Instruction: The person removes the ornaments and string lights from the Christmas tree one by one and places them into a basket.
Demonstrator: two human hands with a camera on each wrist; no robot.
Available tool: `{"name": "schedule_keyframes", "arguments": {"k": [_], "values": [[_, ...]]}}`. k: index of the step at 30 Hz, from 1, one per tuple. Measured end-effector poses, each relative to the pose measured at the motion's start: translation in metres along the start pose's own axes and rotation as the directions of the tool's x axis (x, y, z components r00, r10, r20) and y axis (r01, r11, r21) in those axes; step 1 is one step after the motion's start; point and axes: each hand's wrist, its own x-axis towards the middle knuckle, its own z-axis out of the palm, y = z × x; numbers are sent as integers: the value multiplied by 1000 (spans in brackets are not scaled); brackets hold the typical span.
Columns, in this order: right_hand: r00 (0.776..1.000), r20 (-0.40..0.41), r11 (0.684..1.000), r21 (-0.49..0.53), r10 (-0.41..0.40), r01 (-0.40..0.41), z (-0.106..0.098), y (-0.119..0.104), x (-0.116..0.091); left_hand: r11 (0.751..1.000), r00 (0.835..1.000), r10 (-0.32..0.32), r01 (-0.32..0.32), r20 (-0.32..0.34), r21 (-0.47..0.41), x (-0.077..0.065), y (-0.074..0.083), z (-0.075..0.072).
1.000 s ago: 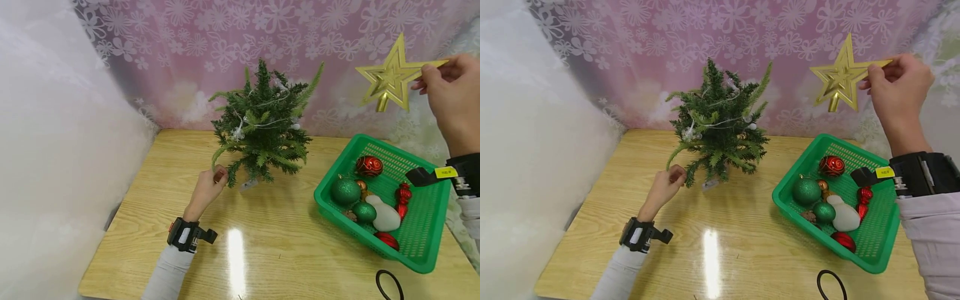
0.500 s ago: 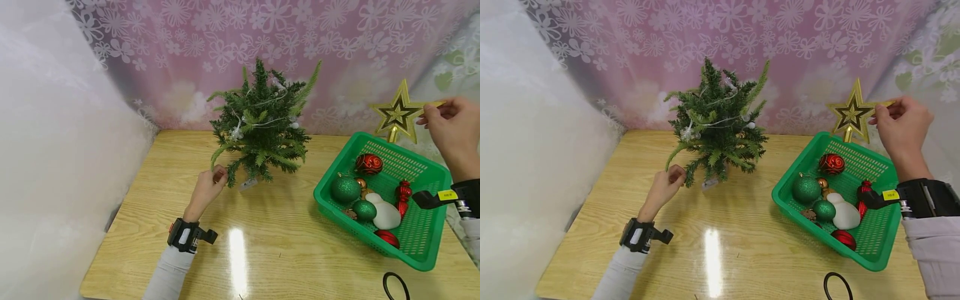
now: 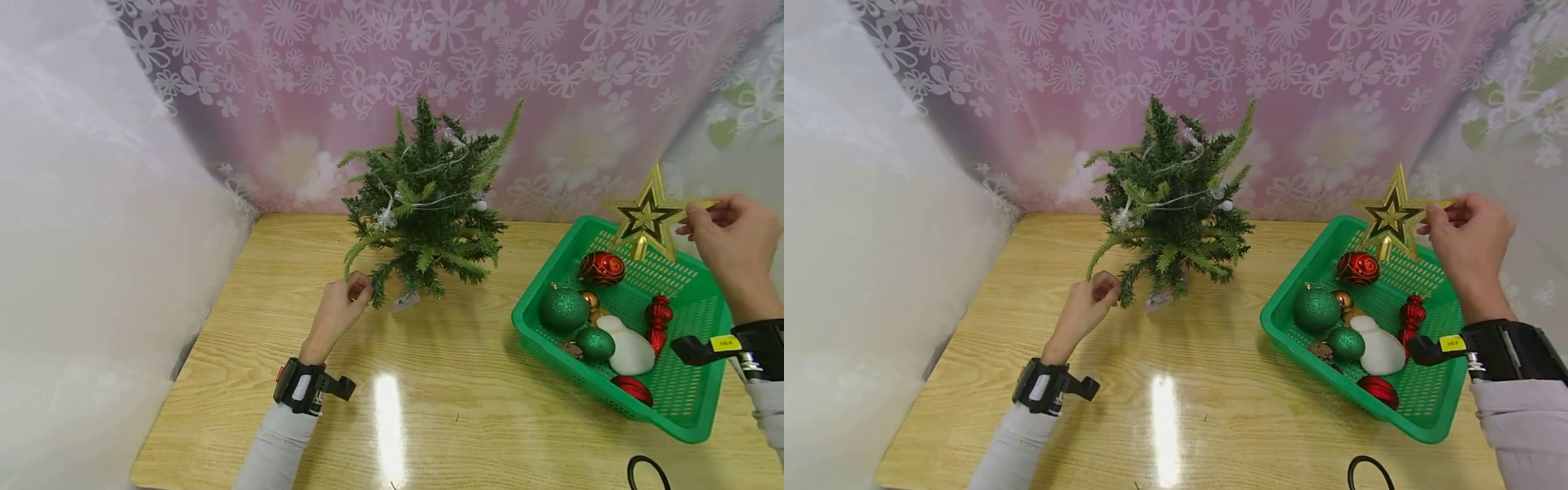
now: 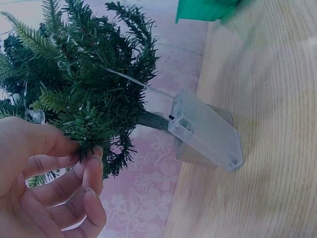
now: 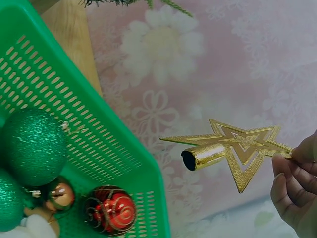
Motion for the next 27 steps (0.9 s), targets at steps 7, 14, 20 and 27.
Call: {"name": "schedule_keyframes", "arguments": {"k": [7,14,20,27], "values": [[997,35,997,22,67,-68,-1,21,-10,1000,1000,-6,6,9,-3,-1,1,-1],[995,50,994,-81,84,-79,1,35,-12,1000,1000,-13,13,2,-9,-1,1,-2],[997,70,986,-163,44,-32,6,48,-20,1000,1000,-15,15,5,-3,-2,1,-1],[993,106,980,-197,44,-22,17,60,-30,1000,1000,-21,21,3,3,-2,0,-1]]}}
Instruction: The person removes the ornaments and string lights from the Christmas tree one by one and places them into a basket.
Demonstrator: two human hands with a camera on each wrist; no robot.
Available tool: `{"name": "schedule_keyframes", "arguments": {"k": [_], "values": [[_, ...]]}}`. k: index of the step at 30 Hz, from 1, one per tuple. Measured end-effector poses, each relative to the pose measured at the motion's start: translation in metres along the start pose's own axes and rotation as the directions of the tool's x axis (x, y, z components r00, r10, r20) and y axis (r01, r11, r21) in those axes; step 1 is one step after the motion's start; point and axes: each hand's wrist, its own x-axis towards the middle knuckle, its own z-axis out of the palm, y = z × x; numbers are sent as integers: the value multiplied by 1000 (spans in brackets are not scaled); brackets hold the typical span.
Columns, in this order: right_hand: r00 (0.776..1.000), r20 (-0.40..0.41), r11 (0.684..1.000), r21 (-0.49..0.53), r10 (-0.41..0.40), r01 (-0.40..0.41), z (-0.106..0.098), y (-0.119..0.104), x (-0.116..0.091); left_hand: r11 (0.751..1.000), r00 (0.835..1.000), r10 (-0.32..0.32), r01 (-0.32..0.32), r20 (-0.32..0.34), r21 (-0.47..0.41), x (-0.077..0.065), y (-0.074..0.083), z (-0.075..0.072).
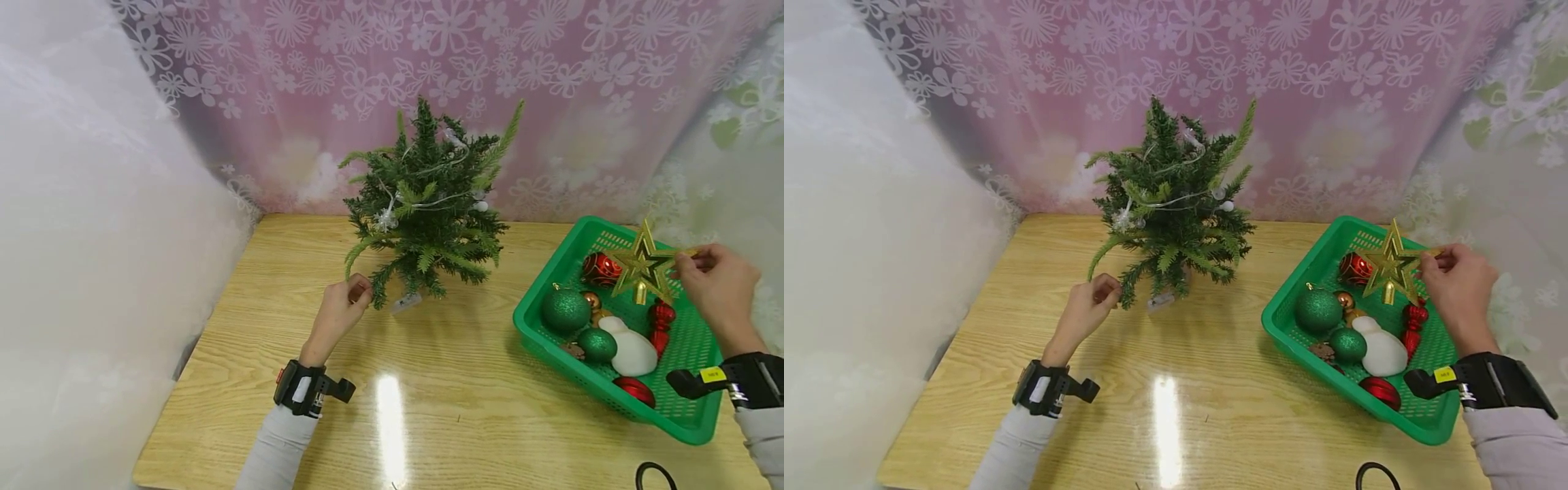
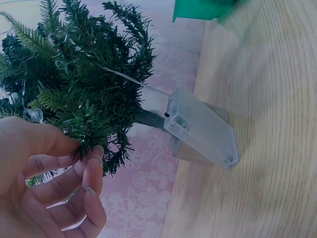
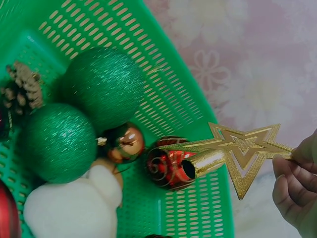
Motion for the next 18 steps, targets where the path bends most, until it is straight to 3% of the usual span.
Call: {"name": "schedule_keyframes", "arguments": {"k": [10,18], "values": [[998,62,1000,-25,-16,17,17,28,-12,1000,1000,-19,19,11,-20,-4,-3,2],[991,128,999,-2,40,-40,20,41,-15,1000,1000,1,-1,-7,-27,-3,-3,3]]}}
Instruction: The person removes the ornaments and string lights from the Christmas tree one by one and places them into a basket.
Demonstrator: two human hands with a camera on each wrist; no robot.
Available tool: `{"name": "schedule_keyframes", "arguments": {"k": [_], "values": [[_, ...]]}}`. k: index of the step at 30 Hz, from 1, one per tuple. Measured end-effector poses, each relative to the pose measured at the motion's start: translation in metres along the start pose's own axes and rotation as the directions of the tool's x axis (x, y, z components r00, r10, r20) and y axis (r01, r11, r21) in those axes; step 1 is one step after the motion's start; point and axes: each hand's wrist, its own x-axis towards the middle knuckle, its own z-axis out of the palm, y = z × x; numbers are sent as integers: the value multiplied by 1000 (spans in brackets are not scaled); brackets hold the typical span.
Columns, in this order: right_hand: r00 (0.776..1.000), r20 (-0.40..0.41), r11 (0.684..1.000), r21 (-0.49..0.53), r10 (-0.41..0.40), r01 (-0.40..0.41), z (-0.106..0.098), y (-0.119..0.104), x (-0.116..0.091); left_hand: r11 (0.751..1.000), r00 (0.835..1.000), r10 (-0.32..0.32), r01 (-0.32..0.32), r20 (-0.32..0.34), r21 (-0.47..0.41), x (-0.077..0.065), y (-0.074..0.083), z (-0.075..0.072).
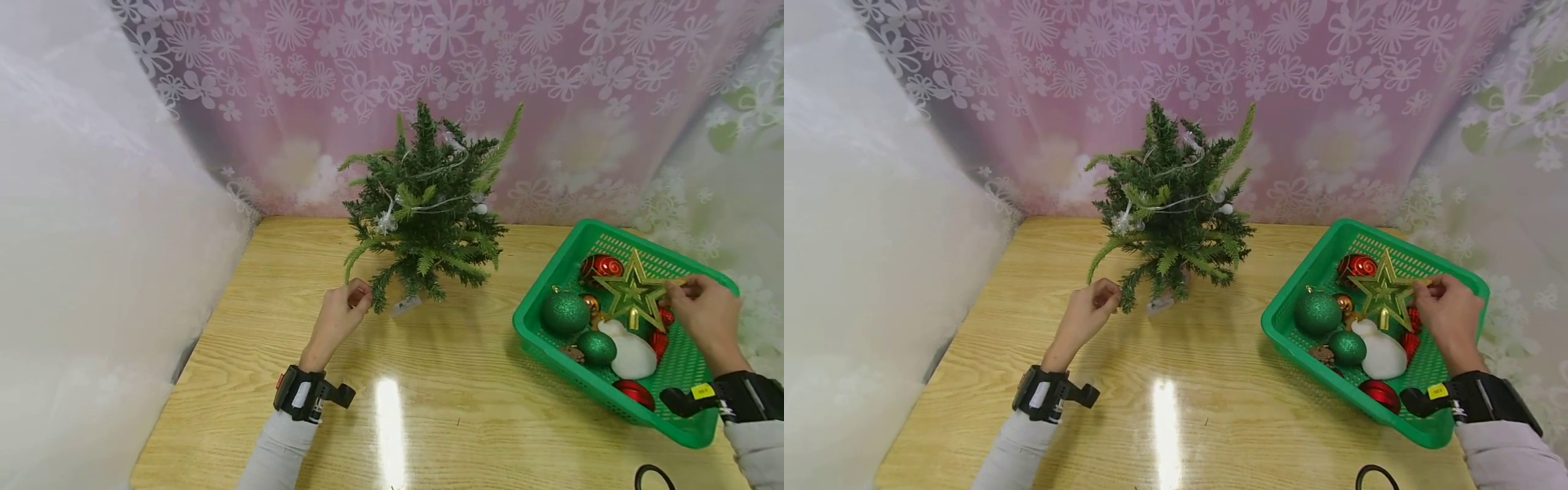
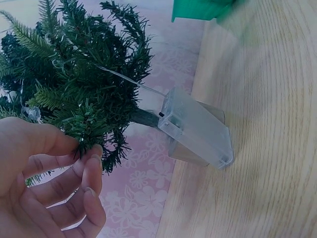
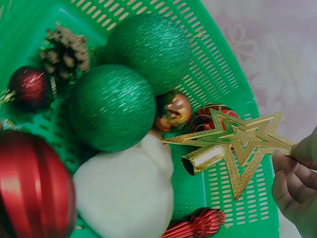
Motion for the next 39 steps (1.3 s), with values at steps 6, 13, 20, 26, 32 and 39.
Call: {"name": "schedule_keyframes", "arguments": {"k": [6,13,20,26,32,39], "values": [[999,32,998,-66,21,-18,5,5,-7,1000,1000,-5,5,-7,8,1,-1,1],[993,87,996,-40,81,-78,11,8,-6,1000,1000,-4,5,-13,7,1,-1,1],[966,219,985,69,137,-155,19,21,-7,1000,1000,-4,4,-9,-3,0,-2,2],[958,257,984,89,124,-151,23,32,-6,1000,1000,-7,7,-14,-5,0,-2,3],[940,296,978,69,169,-198,30,39,-1,1000,1000,-8,8,-14,-8,0,-3,3],[907,388,982,26,163,-187,28,36,-1,1000,1000,-7,7,-5,-13,-1,-3,3]]}}
